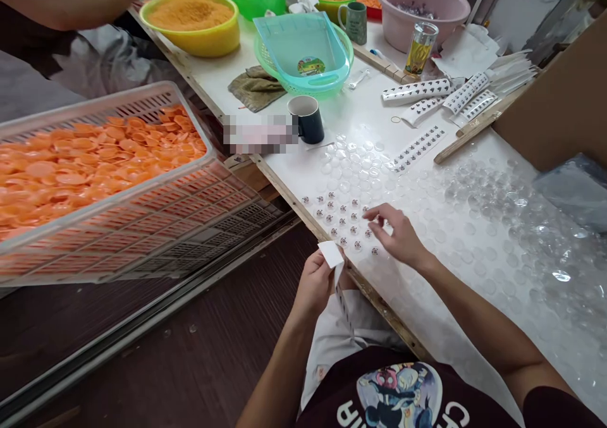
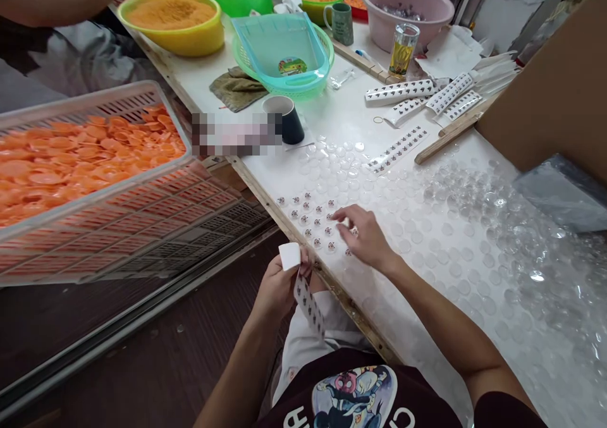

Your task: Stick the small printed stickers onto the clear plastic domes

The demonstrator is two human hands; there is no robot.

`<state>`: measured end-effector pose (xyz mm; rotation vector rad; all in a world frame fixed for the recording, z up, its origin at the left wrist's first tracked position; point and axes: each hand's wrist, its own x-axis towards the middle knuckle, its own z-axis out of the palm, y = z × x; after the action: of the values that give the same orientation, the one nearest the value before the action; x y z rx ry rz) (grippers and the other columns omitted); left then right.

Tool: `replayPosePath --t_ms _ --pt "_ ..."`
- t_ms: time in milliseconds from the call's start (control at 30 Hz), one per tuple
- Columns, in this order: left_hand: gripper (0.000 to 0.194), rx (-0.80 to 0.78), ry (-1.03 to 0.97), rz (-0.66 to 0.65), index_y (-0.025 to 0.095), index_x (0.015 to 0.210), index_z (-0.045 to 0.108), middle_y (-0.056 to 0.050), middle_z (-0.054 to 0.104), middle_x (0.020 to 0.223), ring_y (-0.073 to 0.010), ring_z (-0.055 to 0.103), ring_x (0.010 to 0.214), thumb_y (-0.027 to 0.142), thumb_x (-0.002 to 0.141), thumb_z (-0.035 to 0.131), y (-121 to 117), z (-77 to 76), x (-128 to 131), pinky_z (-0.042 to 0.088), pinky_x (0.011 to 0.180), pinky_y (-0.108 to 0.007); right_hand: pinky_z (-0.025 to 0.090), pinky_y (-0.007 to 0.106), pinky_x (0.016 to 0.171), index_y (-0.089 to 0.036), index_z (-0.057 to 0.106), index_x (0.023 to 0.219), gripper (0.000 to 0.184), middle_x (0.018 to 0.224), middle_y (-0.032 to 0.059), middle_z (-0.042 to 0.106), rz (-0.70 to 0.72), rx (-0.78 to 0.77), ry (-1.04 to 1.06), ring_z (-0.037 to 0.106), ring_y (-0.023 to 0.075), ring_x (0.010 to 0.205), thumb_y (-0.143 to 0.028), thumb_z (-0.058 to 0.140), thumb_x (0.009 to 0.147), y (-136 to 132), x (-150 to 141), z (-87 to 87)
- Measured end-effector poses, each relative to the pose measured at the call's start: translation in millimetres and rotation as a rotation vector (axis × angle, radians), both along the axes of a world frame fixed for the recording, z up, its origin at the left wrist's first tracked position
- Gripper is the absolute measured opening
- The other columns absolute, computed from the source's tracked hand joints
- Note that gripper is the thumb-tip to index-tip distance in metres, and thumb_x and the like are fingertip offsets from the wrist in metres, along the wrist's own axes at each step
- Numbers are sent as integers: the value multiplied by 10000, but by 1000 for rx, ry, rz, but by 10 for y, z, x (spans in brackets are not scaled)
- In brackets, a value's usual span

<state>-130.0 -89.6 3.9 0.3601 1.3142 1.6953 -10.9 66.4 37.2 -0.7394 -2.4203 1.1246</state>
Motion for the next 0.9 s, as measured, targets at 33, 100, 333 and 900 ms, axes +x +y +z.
replayPosePath --t_ms 33,100,333,900 --pt "272 23 -98 -25 175 662 581 35 481 585 -104 442 555 355 683 783 26 9 18 407 575 -245 425 426 981 -246 655 1124 184 1172 77 690 104 -37 69 641 235 1044 -250 558 967 -79 17 80" --pt "266 42 -256 -94 179 673 555 54 411 570 -83 379 513 326 668 777 76 34 73 360 527 -231 383 448 1057 -283 636 1221 280 1317 70 660 266 -64 125 586 256 1223 -280 634 941 -213 24 211" --pt "313 16 -295 -170 176 809 626 51 435 512 -101 394 449 461 741 736 104 12 211 364 497 -260 348 391 943 -218 659 876 39 879 4 715 291 -48 15 644 180 861 -206 678 908 -250 -41 219" --pt "316 -173 530 184 167 671 622 29 534 592 -107 448 554 400 872 692 -102 71 87 370 514 -215 386 387 890 -227 664 852 89 884 22 706 7 55 186 648 194 894 -252 662 937 -322 38 172"
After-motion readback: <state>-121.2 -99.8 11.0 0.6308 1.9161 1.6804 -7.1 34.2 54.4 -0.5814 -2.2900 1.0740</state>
